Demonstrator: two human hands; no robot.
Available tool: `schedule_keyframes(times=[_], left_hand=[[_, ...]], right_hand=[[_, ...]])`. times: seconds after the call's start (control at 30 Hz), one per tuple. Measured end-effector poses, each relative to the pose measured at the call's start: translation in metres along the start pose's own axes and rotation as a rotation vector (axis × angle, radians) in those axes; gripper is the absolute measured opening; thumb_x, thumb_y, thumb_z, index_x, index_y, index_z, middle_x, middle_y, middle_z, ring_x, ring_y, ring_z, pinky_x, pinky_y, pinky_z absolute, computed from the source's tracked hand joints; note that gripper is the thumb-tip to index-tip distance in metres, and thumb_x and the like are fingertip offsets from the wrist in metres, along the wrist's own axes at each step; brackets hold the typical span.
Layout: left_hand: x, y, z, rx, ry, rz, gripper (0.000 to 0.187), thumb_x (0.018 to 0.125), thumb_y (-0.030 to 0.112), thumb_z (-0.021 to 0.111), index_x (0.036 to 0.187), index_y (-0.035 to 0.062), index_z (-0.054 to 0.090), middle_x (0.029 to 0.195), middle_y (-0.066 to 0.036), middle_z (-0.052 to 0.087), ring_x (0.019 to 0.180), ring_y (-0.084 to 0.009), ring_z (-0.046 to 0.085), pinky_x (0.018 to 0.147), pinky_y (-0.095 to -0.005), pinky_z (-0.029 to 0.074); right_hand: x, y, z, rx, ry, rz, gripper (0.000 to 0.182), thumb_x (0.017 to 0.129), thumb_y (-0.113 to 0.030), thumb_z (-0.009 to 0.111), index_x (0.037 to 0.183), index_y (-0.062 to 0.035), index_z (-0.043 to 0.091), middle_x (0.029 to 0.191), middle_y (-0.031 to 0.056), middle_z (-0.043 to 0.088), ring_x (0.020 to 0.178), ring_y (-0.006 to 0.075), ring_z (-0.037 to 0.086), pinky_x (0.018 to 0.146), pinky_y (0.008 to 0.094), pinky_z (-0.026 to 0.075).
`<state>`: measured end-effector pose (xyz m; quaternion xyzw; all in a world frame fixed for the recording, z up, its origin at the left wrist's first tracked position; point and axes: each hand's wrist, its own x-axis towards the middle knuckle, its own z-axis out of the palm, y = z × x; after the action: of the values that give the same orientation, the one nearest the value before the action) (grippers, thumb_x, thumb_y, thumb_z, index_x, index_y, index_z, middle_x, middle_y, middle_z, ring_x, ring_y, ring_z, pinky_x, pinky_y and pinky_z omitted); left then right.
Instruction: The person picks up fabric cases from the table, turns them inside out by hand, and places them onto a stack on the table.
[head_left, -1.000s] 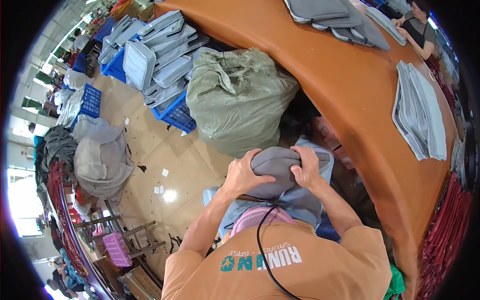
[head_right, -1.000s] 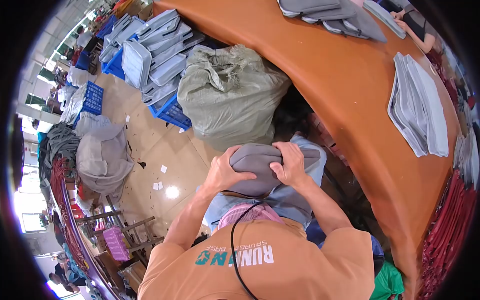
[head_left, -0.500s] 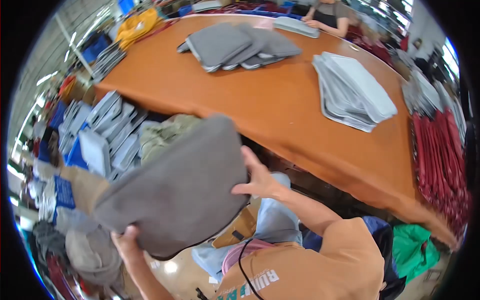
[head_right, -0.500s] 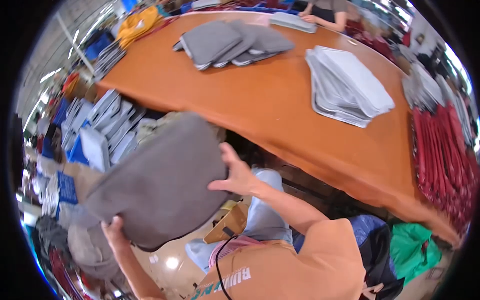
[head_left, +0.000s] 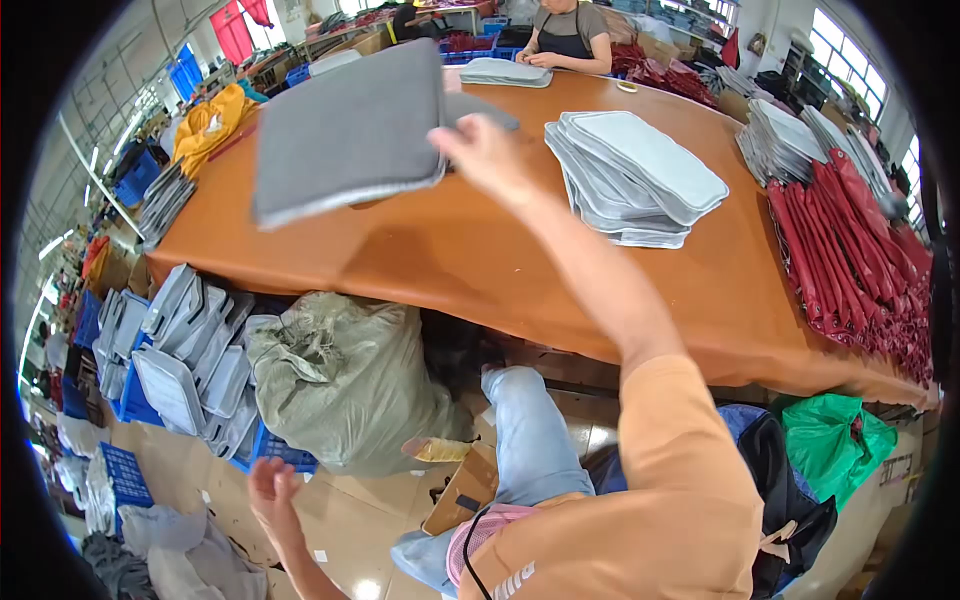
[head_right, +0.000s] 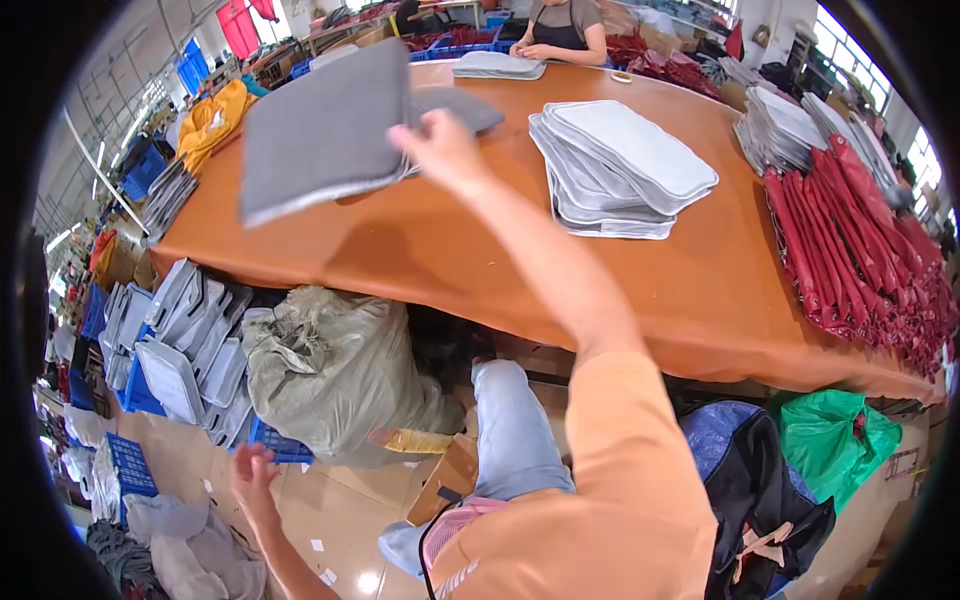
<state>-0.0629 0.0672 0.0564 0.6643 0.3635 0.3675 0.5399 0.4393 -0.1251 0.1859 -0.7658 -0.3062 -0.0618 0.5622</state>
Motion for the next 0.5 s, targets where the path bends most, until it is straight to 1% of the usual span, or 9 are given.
schedule_keyframes(times=[0.07, 0.1, 0.13, 0.17, 0.2, 0.27, 0.37, 0.43, 0.5], left_hand=[[-0.014, -0.018, -0.004, 0.024, -0.026, -0.146, 0.042, 0.089, 0.008, 0.061, 0.127, -0.0025, 0.048, 0.106, -0.013, 0.062, 0.084, -0.018, 0.062, 0.069, -0.0237, 0.051], [-0.022, -0.03, -0.009, 0.057, -0.033, -0.201, 0.041, 0.088, 0.009, 0.062, 0.125, -0.0038, 0.049, 0.102, -0.013, 0.063, 0.083, -0.0174, 0.062, 0.068, -0.0228, 0.051], [-0.03, -0.045, -0.014, 0.053, -0.033, -0.206, 0.041, 0.088, 0.009, 0.062, 0.125, -0.0038, 0.049, 0.102, -0.013, 0.063, 0.083, -0.0174, 0.062, 0.068, -0.0228, 0.051], [-0.038, -0.062, -0.019, 0.08, -0.02, -0.309, 0.041, 0.088, 0.009, 0.063, 0.124, -0.0052, 0.05, 0.098, -0.013, 0.063, 0.081, -0.0171, 0.062, 0.068, -0.0226, 0.051], [-0.041, -0.074, -0.019, 0.107, -0.007, -0.409, 0.041, 0.087, 0.01, 0.064, 0.122, -0.0065, 0.05, 0.094, -0.013, 0.064, 0.08, -0.0168, 0.062, 0.068, -0.0224, 0.051], [-0.046, -0.08, -0.002, 0.018, -0.056, -0.416, 0.039, 0.086, 0.009, 0.065, 0.117, -0.009, 0.052, 0.093, -0.014, 0.064, 0.081, -0.0168, 0.062, 0.069, -0.0222, 0.05], [-0.032, -0.069, 0.036, 0.046, -0.19, -0.342, 0.034, 0.085, 0.008, 0.065, 0.113, -0.0081, 0.055, 0.095, -0.014, 0.066, 0.08, -0.0165, 0.061, 0.07, -0.0229, 0.051], [-0.026, -0.048, 0.063, 0.062, -0.249, -0.273, 0.032, 0.084, 0.006, 0.065, 0.111, -0.0069, 0.057, 0.096, -0.014, 0.067, 0.08, -0.0164, 0.061, 0.072, -0.0245, 0.051], [-0.022, -0.032, 0.077, 0.059, -0.284, -0.231, 0.031, 0.083, 0.005, 0.065, 0.111, -0.0058, 0.058, 0.096, -0.013, 0.068, 0.081, -0.0166, 0.062, 0.072, -0.0248, 0.052]], right_hand=[[0.014, 0.031, -0.067, -0.562, 0.232, -0.197, 0.051, 0.082, -0.041, 0.064, 0.109, 0.0024, 0.065, 0.108, 0.0196, 0.066, 0.094, 0.0336, 0.063, 0.084, 0.0412, 0.049], [0.017, 0.044, -0.103, -0.827, 0.254, -0.094, 0.043, 0.082, -0.038, 0.064, 0.101, 0.001, 0.068, 0.106, 0.0201, 0.066, 0.094, 0.0334, 0.062, 0.085, 0.0408, 0.049], [0.011, 0.073, -0.135, -0.965, 0.378, -0.256, 0.046, 0.086, -0.041, 0.062, 0.104, 0.0019, 0.066, 0.106, 0.0184, 0.066, 0.098, 0.0331, 0.061, 0.088, 0.0388, 0.047], [0.004, 0.098, -0.17, -1.234, 0.196, -0.015, 0.046, 0.086, -0.042, 0.061, 0.101, 0.0017, 0.067, 0.106, 0.0193, 0.066, 0.098, 0.0348, 0.061, 0.088, 0.0396, 0.047], [-0.01, 0.126, -0.191, -1.324, 0.269, 0.011, 0.042, 0.086, -0.04, 0.06, 0.094, -0.0001, 0.068, 0.101, 0.0203, 0.067, 0.093, 0.0364, 0.062, 0.083, 0.0417, 0.049], [-0.044, 0.167, -0.225, -1.285, 0.118, 0.287, 0.037, 0.086, -0.038, 0.059, 0.089, -0.0018, 0.068, 0.095, 0.0192, 0.068, 0.089, 0.0366, 0.062, 0.08, 0.0438, 0.05], [-0.072, 0.23, -0.249, -1.429, 0.222, -0.029, 0.024, 0.089, -0.027, 0.053, 0.081, -0.0068, 0.065, 0.082, 0.0146, 0.067, 0.079, 0.0362, 0.063, 0.067, 0.0448, 0.051], [-0.067, 0.225, -0.259, -1.489, 0.302, -0.045, 0.021, 0.088, -0.023, 0.053, 0.08, -0.0066, 0.063, 0.074, 0.0143, 0.065, 0.072, 0.0352, 0.062, 0.06, 0.0437, 0.051], [-0.054, 0.187, -0.273, -1.53, 0.418, -0.102, 0.023, 0.091, -0.024, 0.049, 0.081, -0.0092, 0.062, 0.074, 0.0154, 0.065, 0.068, 0.0359, 0.062, 0.061, 0.0457, 0.05]])
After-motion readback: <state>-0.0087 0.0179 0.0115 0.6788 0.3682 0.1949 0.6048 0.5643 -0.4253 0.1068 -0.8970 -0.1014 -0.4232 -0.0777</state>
